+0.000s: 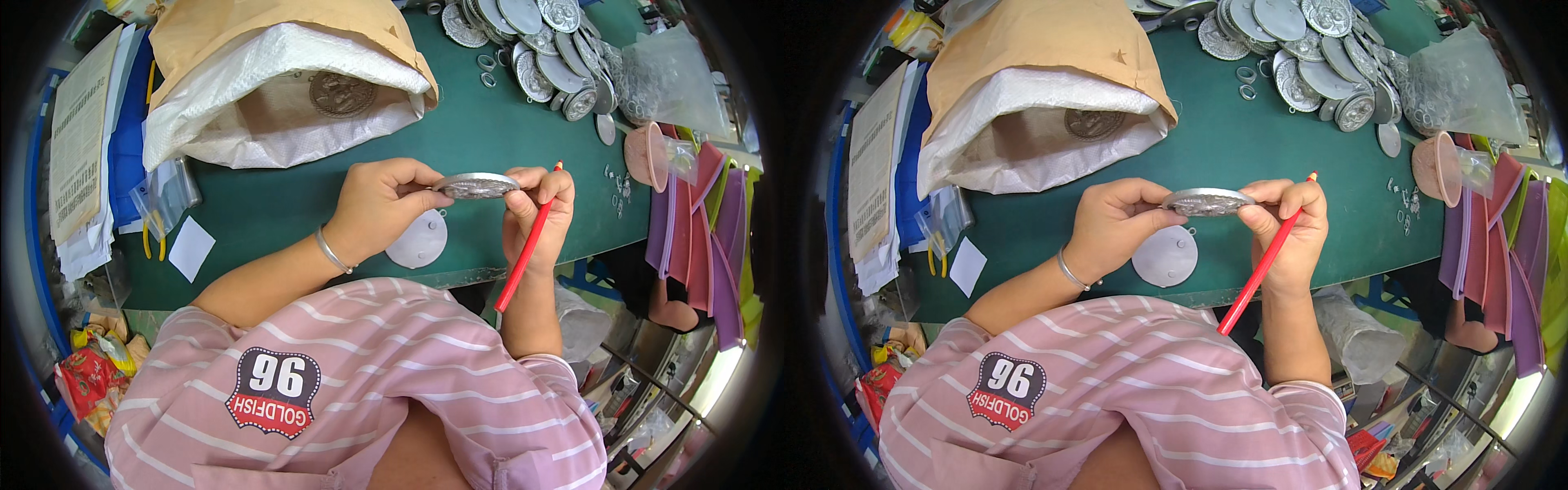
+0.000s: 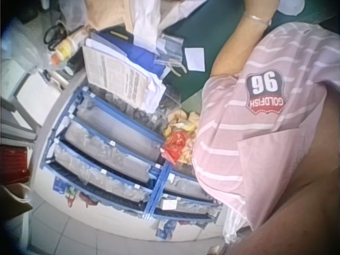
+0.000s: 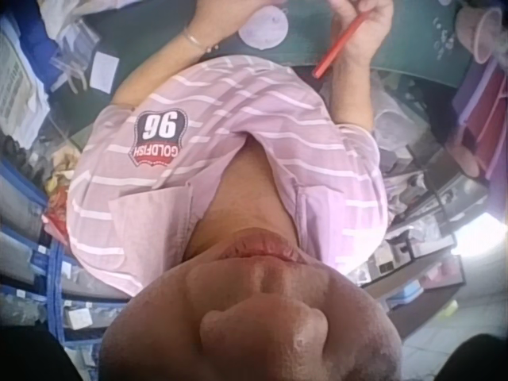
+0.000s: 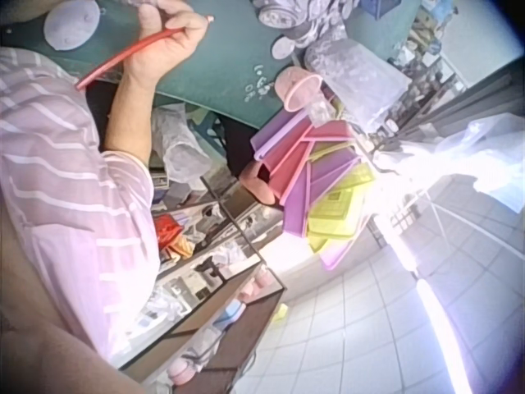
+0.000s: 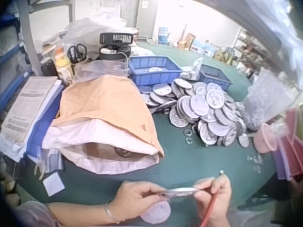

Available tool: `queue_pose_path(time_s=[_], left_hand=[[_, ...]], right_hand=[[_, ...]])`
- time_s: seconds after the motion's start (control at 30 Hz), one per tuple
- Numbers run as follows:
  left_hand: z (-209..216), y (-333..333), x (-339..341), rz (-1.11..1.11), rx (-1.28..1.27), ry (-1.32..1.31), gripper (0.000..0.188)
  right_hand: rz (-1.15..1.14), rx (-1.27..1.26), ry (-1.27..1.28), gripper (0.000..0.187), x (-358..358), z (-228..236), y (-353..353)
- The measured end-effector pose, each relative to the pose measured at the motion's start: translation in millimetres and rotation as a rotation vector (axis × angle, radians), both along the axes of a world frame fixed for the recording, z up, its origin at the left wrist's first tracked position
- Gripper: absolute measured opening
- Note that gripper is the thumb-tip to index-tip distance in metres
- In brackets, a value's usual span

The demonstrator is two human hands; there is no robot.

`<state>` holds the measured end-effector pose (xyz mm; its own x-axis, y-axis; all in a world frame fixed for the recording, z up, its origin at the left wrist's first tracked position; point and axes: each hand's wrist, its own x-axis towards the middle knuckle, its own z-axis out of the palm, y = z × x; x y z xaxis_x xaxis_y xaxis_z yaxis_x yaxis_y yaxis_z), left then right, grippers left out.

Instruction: The person repeatedly picks up round metal discs from a pile, uses a red pencil to mark the edge of each disc, and places the marked disc into a paper bag. The process is repeated for multiple discs.

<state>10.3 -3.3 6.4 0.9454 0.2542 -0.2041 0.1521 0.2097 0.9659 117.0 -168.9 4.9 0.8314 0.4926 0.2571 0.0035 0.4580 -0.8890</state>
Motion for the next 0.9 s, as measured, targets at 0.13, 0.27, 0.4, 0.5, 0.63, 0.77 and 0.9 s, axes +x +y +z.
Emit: queue_pose_path(time_s=[0.13,0.27,0.4,0.5,0.63,0.77,0.9], left_hand=[[-6.9,0.4,-1.1,0.101,0.221,-0.238,0.013],[-4.7,3.3,-0.9,0.177,0.346,-0.397,0.018],[-0.5,3.6,-3.4,0.188,0.369,-0.399,0.019],[-0.4,3.5,-4.7,0.21,0.362,-0.42,0.02],[-2.7,6.1,-3.8,0.209,0.347,-0.409,0.014],[-2.1,9.9,4.6,0.145,-0.377,-0.051,0.027],[-8.3,13.7,7.1,0.126,-0.621,0.01,0.031]], right_hand=[[0.009,-0.015,0.034,0.034,1.0,-5.3,-2.7],[0.019,-0.098,0.027,0.034,-0.3,-11.9,-5.9],[0.017,-0.176,0.039,0.034,-6.5,-14.4,-6.2],[0.025,-0.194,0.024,0.035,-6.5,-17.1,-7.5],[0.003,-0.176,-0.023,0.034,-6.5,-14.9,-3.3],[0.047,-0.149,0.14,0.03,-6.3,-5.1,3.2],[0.005,-0.109,0.331,0.019,-6.2,-3.5,10.6]])
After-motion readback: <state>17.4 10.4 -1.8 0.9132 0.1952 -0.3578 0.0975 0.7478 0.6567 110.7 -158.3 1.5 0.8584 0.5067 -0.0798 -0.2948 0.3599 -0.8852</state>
